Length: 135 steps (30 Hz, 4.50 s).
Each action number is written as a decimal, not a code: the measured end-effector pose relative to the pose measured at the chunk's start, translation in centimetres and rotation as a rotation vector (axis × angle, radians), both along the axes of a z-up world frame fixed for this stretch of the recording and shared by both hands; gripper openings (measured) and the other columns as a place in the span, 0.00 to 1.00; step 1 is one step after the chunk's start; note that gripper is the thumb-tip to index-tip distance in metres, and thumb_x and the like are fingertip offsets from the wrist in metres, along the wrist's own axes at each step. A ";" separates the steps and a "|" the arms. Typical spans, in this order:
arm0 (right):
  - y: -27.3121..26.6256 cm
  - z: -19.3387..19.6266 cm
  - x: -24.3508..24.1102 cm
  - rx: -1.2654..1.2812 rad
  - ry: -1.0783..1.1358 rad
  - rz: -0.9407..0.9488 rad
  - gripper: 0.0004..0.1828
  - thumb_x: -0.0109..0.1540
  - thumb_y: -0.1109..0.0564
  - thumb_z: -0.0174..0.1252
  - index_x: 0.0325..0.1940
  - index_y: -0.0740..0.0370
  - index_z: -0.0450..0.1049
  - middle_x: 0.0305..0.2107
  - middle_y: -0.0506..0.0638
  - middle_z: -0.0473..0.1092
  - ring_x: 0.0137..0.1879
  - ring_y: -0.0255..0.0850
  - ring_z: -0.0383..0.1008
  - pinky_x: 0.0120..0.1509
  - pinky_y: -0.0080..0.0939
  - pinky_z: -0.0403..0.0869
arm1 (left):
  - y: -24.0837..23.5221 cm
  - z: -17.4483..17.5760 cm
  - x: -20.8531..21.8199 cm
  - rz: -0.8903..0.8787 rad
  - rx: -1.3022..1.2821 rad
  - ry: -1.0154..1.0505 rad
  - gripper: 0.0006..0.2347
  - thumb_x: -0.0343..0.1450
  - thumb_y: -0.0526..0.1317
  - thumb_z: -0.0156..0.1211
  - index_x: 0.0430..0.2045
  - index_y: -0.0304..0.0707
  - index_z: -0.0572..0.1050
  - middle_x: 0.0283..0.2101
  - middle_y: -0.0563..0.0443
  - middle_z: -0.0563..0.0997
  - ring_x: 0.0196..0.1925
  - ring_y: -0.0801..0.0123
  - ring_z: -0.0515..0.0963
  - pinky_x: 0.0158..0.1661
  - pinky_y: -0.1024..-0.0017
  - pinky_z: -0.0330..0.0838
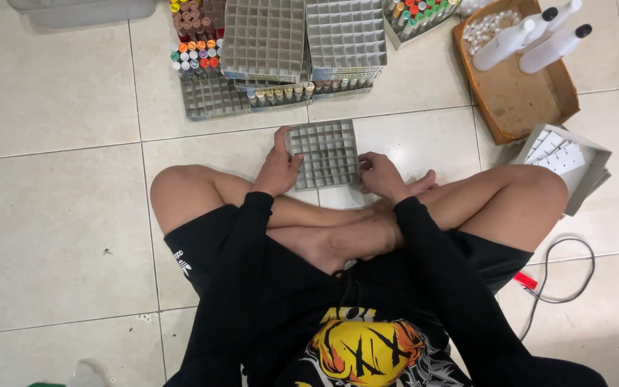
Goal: The person sits on the floor and assembles small, rectangular paint strips into a larger grid-like structure. They pick up individual strips from a box and carefully arrange them side-by-side on the floor, creating a patterned sheet.
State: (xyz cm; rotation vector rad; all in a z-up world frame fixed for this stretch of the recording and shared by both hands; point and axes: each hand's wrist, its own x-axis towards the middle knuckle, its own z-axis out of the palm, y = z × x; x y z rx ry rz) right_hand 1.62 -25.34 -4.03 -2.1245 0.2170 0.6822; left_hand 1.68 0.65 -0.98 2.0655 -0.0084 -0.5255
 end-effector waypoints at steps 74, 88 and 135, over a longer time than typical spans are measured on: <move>-4.7 15.3 15.8 0.113 -0.372 -0.190 0.20 0.62 0.64 0.58 0.60 0.69 0.73 0.33 0.56 0.76 0.33 0.39 0.81 0.41 0.38 0.81 | -5.2 11.2 14.3 0.163 0.091 -0.445 0.24 0.75 0.30 0.55 0.66 0.20 0.56 0.60 0.30 0.61 0.62 0.46 0.69 0.60 0.50 0.74; -36.7 9.6 -1.1 -0.783 -0.262 -0.611 0.16 0.56 0.55 0.66 0.47 0.62 0.77 0.48 0.62 0.75 0.53 0.57 0.74 0.49 0.55 0.74 | -15.5 7.0 7.3 -0.083 -0.281 -0.491 0.18 0.80 0.44 0.42 0.27 0.36 0.77 0.21 0.53 0.78 0.22 0.70 0.76 0.30 0.69 0.69; -5.6 23.7 4.6 -0.315 -0.398 -0.001 0.14 0.61 0.63 0.55 0.47 0.70 0.81 0.33 0.67 0.78 0.45 0.66 0.80 0.50 0.58 0.75 | -5.3 15.1 3.8 0.114 -0.191 -0.536 0.14 0.76 0.35 0.58 0.52 0.19 0.73 0.39 0.31 0.80 0.30 0.53 0.87 0.31 0.66 0.80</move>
